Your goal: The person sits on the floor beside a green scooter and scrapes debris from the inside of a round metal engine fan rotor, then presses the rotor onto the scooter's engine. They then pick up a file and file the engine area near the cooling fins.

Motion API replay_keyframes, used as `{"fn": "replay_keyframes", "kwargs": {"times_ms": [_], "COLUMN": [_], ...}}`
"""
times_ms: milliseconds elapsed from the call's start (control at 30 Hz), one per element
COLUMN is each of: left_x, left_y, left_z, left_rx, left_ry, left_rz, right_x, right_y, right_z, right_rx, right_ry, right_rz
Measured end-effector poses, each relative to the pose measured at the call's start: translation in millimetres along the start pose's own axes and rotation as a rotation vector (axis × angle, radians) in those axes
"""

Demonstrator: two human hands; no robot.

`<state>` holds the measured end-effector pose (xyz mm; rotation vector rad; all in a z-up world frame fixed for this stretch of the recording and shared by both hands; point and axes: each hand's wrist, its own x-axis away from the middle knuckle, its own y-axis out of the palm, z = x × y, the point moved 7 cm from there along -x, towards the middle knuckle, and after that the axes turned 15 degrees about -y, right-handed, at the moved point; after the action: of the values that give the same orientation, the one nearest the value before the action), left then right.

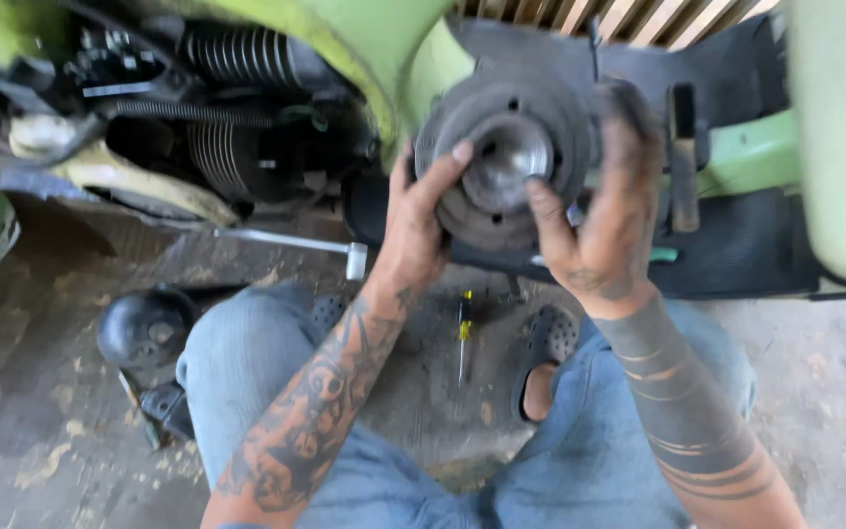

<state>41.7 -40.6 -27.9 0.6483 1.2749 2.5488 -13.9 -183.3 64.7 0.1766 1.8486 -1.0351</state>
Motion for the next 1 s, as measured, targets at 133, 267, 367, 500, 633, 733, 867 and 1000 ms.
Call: {"fn": "replay_keyframes", "kwargs": {"times_ms": [133,267,367,500,633,733,867,1000], "left_x": [-5,-14,-12,-8,-4,-1,2,6], "left_y": [-10,-21,-16,-22,-24,-22,-27,-29], "left_z": [17,17,17,20,26,31,28,30], "left_rx": [-0.065,-0.188,-0.395,-0.239,-0.259,-0.362,-0.389,-0.312], "left_ry": [0.206,0.235,0.316,0.258,0.261,0.271,0.291,0.250], "left_rz": [-0.001,0.069,0.057,0.112,0.134,0.167,0.173,0.184], "right_x": [6,-2,1,4,8,5,8,10], "right_y": [47,44,36,52,45,46,31,53], "right_z": [-36,-27,-15,-30,-15,-30,-22,-41], "right_rx": [0.005,-0.022,0.090,-0.095,-0.071,-0.040,-0.151,-0.098], "right_ry": [-0.163,-0.221,-0.239,-0.181,-0.258,-0.261,-0.226,-0.281], "right_rz": [-0.388,-0.268,-0.307,-0.405,-0.305,-0.354,-0.265,-0.424]}}
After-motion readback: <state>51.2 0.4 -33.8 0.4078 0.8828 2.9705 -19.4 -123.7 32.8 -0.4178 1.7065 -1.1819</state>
